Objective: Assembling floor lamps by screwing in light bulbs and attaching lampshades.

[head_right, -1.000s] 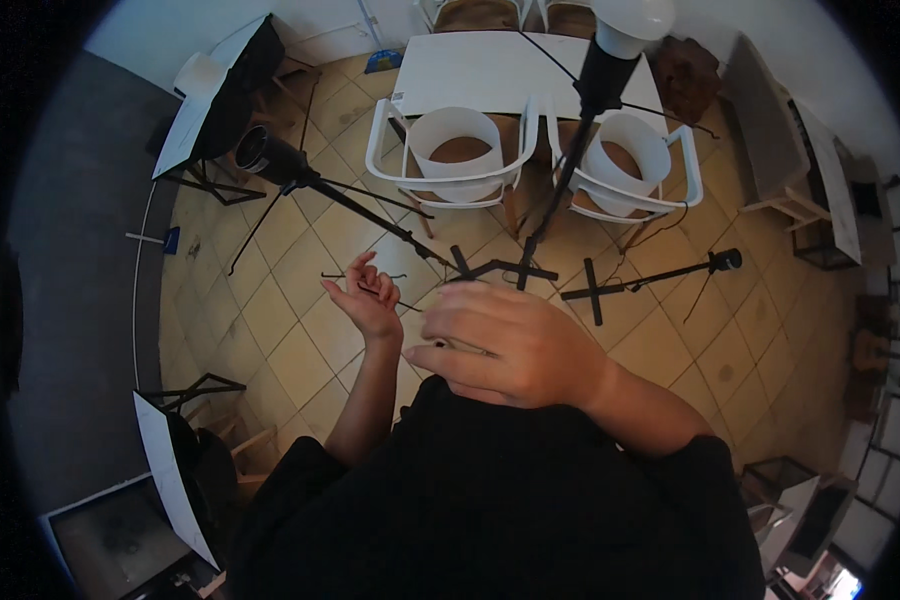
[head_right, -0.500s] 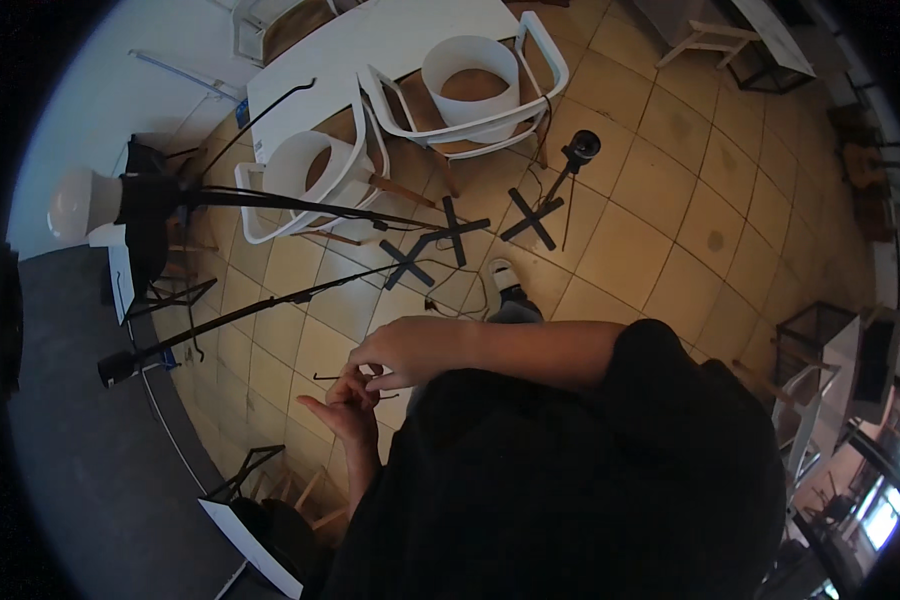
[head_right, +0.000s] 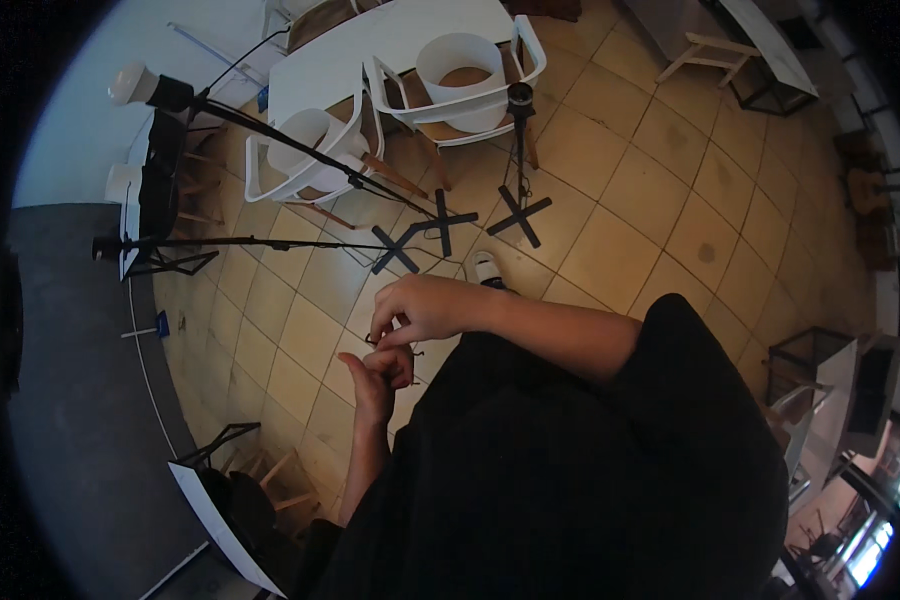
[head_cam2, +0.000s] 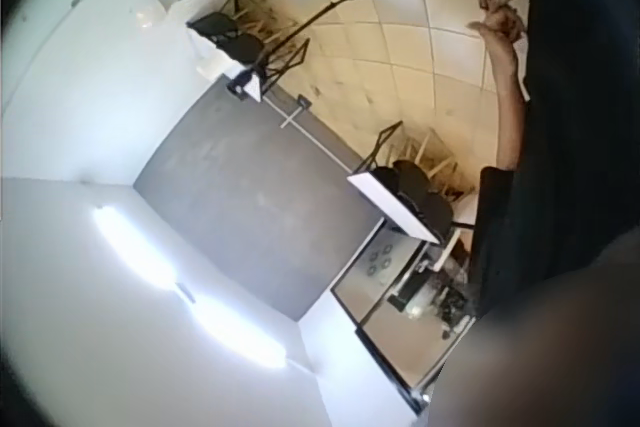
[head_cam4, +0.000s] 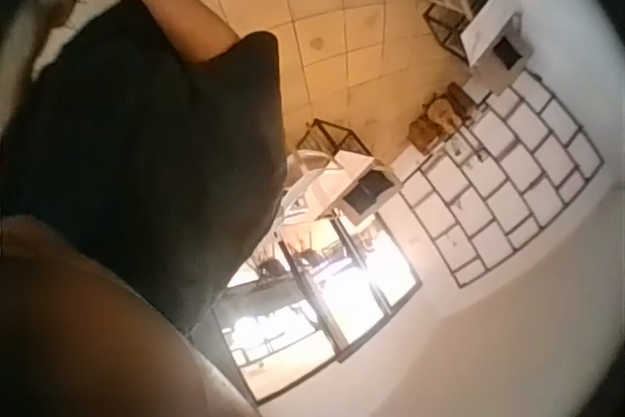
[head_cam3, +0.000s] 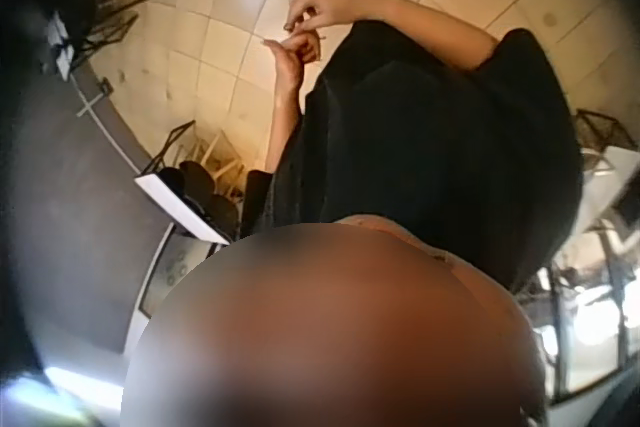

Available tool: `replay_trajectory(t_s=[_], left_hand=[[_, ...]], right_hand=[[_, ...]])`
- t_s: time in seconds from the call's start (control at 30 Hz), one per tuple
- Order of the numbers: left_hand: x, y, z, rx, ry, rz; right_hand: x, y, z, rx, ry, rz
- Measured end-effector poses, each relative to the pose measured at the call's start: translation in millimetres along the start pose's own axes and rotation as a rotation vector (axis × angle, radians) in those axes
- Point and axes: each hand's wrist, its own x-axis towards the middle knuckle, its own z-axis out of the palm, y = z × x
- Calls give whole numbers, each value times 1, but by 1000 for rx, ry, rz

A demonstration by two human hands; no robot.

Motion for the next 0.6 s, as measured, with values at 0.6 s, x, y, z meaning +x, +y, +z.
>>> replay_trajectory(t_s=[0.6], left_hand=[[-135,-101,58,-751,504,135]], right_hand=[[-131,-93,39,370,832,150]])
